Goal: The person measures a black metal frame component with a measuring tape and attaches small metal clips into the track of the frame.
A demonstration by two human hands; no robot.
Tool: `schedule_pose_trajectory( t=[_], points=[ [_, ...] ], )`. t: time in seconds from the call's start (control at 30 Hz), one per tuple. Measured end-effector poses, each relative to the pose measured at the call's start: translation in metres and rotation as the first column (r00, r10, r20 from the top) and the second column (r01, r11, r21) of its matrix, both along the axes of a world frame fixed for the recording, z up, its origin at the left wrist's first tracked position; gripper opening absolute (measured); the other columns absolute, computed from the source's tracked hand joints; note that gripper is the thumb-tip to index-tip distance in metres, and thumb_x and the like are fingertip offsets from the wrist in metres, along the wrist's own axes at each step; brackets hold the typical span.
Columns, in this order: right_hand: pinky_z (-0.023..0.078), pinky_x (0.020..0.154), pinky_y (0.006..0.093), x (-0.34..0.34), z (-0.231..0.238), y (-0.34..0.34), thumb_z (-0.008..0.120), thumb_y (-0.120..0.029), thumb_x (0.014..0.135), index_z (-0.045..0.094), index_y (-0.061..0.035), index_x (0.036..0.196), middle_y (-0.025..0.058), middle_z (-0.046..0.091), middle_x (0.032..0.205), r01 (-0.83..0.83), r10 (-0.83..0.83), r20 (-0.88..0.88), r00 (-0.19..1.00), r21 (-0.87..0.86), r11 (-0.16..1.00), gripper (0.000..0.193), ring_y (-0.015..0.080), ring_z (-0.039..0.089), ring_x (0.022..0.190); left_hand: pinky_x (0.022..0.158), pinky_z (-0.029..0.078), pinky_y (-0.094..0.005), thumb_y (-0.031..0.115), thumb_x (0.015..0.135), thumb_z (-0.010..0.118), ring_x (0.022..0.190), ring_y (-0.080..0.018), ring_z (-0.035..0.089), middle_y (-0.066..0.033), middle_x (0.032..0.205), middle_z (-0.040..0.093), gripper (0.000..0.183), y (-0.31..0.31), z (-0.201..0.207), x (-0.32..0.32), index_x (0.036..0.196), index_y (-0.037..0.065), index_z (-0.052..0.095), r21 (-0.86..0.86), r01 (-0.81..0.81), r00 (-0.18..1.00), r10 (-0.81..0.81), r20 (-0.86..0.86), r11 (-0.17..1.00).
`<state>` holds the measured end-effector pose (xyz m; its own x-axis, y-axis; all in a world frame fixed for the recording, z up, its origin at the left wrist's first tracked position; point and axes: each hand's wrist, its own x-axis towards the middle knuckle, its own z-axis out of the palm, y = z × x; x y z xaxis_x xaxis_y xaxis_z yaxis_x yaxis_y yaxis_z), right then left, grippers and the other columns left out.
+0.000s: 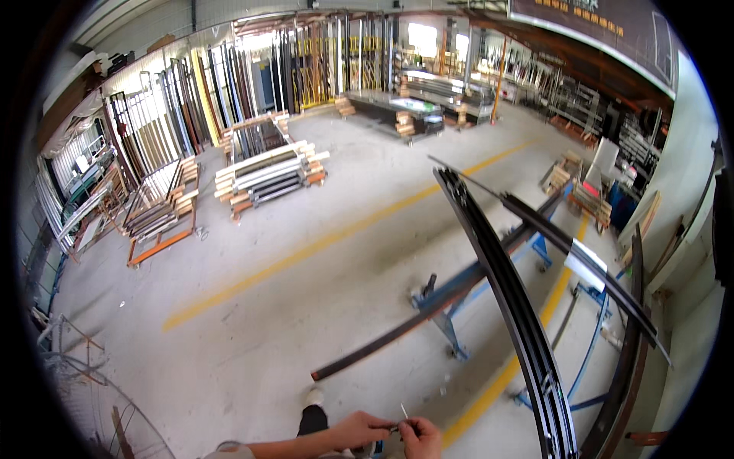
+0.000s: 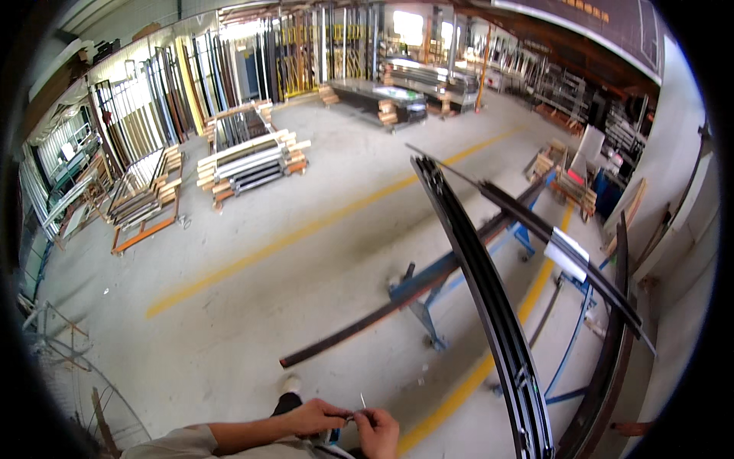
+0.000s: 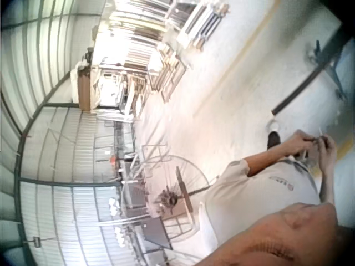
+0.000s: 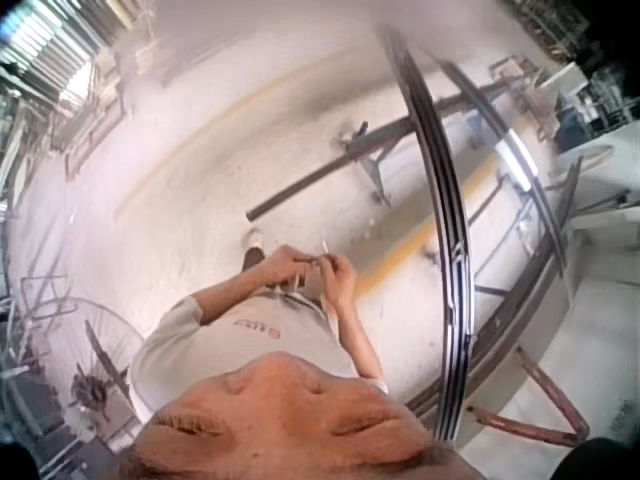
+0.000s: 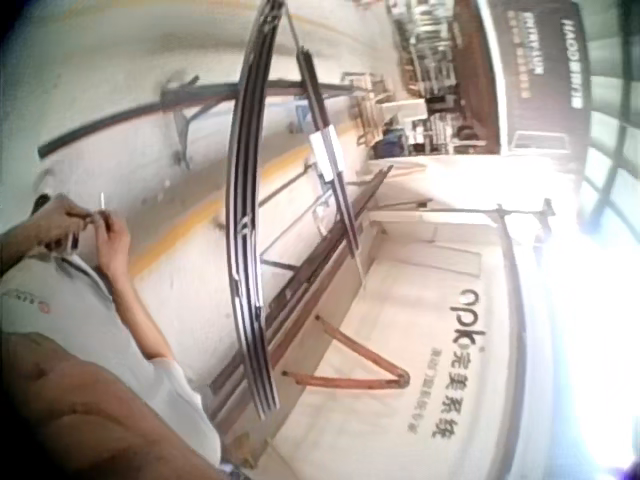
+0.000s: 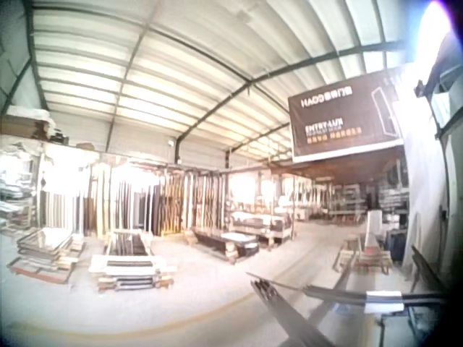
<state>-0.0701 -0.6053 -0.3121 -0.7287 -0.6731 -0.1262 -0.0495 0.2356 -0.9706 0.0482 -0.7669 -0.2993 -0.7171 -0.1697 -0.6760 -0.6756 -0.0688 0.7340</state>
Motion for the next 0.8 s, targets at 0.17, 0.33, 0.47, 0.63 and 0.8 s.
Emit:
schedule_pose_trajectory(
  t=[0.17,0.33,0.47,0.63,0.8],
  points=[
    [0.053,0.072,0.0360,0.045,-0.006,-0.121,0.069,-0.019,0.096,0.075,-0.0012,0.092,0.0161,0.072,0.082,-0.014,0.016,-0.072,0.997,0.019,1.000,0.019,0.0223,0.069,0.077,0.059,0.052,-0.0288,0.030,0.088,0.068,0.064,-0.0115,0.062,-0.0033,0.081,0.074,0.043,-0.109,-0.022,0.046,0.125,0.009,0.075,-0.029,-0.161,0.949,0.146,-0.279,0.987],
    [0.054,0.072,0.0376,0.097,0.006,-0.256,0.071,-0.020,0.096,0.073,0.0010,0.096,0.0186,0.072,0.087,-0.144,0.150,-0.155,0.976,0.051,0.988,0.021,0.0250,0.069,0.078,0.086,0.053,-0.0252,0.021,0.093,0.073,0.095,-0.0108,0.068,-0.0062,0.106,0.077,0.044,-0.238,-0.047,0.117,0.132,0.001,0.069,0.188,-0.281,0.935,0.312,-0.165,0.941],
    [0.056,0.076,0.0422,0.128,0.046,-0.354,0.070,-0.022,0.096,0.074,-0.0017,0.098,0.0219,0.073,0.094,-0.241,0.247,-0.166,0.955,0.054,0.969,0.021,0.0329,0.072,0.087,0.085,0.054,-0.0272,0.015,0.096,0.070,0.094,-0.0139,0.069,-0.0084,0.103,0.076,0.039,-0.331,-0.018,0.158,0.132,-0.001,0.068,0.267,-0.333,0.904,0.387,-0.183,0.904],
    [0.056,0.070,0.0340,0.133,0.000,-0.422,0.071,-0.011,0.096,0.073,0.0011,0.104,0.0181,0.071,0.087,-0.243,0.239,-0.321,0.916,0.028,0.970,0.015,0.0249,0.070,0.076,0.083,0.055,-0.0290,0.012,0.098,0.067,0.090,-0.0142,0.068,-0.0073,0.103,0.075,0.036,-0.393,-0.036,0.181,0.130,-0.003,0.068,0.308,-0.388,0.868,0.457,-0.197,0.869],
    [0.056,0.066,0.0340,0.119,0.041,-0.463,0.067,-0.005,0.096,0.071,0.0017,0.109,0.0167,0.070,0.084,-0.185,0.162,-0.414,0.896,-0.016,0.983,0.015,0.0257,0.070,0.071,0.077,0.053,-0.0257,0.015,0.096,0.068,0.085,-0.0085,0.063,-0.0028,0.096,0.074,0.038,-0.452,-0.003,0.166,0.130,-0.002,0.069,0.138,-0.539,0.785,0.555,-0.274,0.831]
  ],
)
